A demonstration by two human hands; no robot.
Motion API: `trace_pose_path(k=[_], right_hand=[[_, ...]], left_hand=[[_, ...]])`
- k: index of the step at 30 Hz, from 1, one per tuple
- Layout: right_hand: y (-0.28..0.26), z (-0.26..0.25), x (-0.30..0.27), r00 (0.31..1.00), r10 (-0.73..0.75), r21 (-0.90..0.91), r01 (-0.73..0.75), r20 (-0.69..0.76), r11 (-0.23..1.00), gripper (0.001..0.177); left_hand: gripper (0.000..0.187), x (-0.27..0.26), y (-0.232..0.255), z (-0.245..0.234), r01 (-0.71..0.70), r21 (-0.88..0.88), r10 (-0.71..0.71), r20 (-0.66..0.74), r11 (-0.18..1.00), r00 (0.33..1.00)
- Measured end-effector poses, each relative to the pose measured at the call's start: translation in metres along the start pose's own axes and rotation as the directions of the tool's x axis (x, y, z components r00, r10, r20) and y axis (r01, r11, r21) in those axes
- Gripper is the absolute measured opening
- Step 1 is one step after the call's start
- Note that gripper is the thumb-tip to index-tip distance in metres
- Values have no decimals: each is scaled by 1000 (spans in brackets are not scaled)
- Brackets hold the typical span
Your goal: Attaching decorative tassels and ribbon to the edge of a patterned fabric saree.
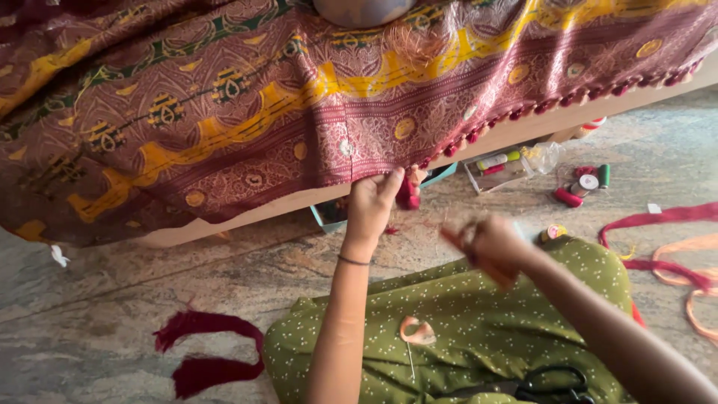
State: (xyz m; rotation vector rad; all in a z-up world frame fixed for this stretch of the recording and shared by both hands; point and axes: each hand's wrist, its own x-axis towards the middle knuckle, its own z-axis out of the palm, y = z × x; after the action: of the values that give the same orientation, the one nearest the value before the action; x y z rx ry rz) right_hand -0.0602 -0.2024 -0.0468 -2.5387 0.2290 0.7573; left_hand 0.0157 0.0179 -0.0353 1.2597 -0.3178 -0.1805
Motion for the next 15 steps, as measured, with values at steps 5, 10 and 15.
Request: trace_pose_path(k=[5, 10, 15], right_hand=[[65, 84, 11, 947, -315, 127, 305, 63, 944, 39], [-10, 40, 4, 877, -259, 612, 470, -405, 636, 44], [-73, -9, 26, 853, -404, 942, 320, -332, -98, 15]], left_hand=[[28, -23, 10, 8, -112, 251, 113, 13, 961, 994], [25, -40, 17, 23, -48, 196, 71, -115, 980, 991], [24, -38, 13, 27, -61, 324, 122, -173, 944, 977]])
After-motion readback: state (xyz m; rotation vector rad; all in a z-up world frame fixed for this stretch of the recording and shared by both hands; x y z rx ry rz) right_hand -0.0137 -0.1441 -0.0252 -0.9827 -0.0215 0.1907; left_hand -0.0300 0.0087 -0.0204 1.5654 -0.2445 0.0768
